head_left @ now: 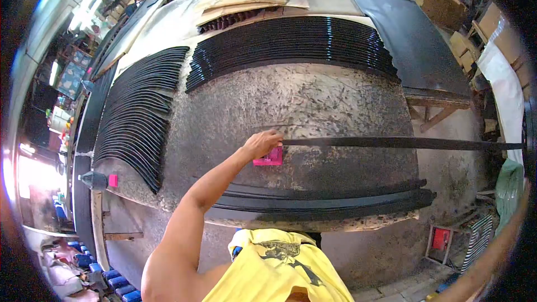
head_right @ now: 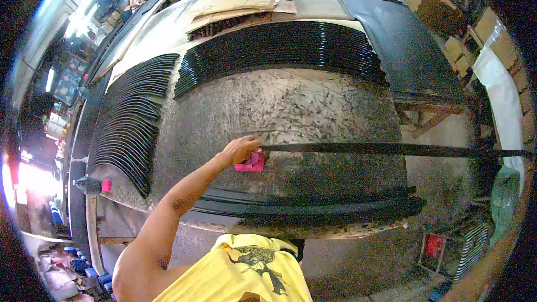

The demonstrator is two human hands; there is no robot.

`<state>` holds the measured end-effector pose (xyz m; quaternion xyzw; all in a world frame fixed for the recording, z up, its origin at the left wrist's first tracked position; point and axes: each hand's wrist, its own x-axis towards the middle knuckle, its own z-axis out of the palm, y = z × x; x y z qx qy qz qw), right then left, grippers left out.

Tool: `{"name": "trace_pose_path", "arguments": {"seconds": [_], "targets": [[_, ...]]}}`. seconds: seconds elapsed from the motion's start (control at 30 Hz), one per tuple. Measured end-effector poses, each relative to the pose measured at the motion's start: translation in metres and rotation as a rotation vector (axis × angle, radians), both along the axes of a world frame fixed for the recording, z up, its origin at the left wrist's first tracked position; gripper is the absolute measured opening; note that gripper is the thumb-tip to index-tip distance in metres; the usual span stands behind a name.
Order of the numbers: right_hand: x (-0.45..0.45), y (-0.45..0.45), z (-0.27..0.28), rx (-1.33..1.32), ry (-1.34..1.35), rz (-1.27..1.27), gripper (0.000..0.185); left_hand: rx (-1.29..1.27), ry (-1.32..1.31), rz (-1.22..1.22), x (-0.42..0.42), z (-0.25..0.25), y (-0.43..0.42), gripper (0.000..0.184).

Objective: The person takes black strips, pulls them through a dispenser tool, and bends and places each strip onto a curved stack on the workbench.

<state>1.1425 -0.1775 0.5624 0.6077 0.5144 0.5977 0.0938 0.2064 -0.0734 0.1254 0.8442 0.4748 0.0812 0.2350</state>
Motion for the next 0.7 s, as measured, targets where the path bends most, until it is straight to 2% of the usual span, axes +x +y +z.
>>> {"name": "trace_pose_path", "arguments": {"seconds": [0.03,0.1,0.13,0.17,0.2,0.3,0.33,0.37,0.47,0.53,0.7], "targets": [[0.054,0.009,-0.05,-0.033,0.09,-0.087,0.043,-0.001,0.099,0.005,0.0,0.003,-0.003,0.027],[0.156,0.032,-0.164,-0.166,0.297,-0.415,0.053,-0.026,0.223,0.02,-0.004,0.002,-0.007,0.026],[0.162,0.035,-0.22,-0.215,0.34,-0.47,0.058,-0.039,0.286,0.027,-0.011,-0.001,-0.009,0.026],[0.135,0.031,-0.254,-0.233,0.351,-0.292,0.061,0.005,0.302,0.018,-0.027,-0.024,-0.009,0.025],[0.108,0.026,-0.29,-0.264,0.352,-0.122,0.064,0.022,0.321,0.03,-0.037,-0.023,-0.012,0.025],[0.042,0.038,-0.363,-0.335,0.595,-0.184,0.069,0.065,0.354,0.092,-0.057,-0.001,-0.03,0.021],[0.015,0.042,-0.376,-0.348,0.647,-0.208,0.069,0.046,0.386,0.106,-0.07,-0.005,-0.035,0.021],[-0.058,0.043,-0.36,-0.354,0.776,-0.258,0.063,0.029,0.418,0.121,-0.087,-0.01,-0.039,0.021],[-0.1,0.061,-0.409,-0.378,0.893,-0.147,0.062,0.047,0.473,0.185,-0.119,-0.007,-0.059,0.019],[-0.134,0.078,-0.433,-0.405,0.951,-0.173,0.061,0.082,0.489,0.221,-0.153,-0.017,-0.072,0.017],[-0.225,0.108,-0.473,-0.495,1.057,-0.066,0.056,0.011,0.587,0.356,-0.218,-0.004,-0.103,0.014]]}}
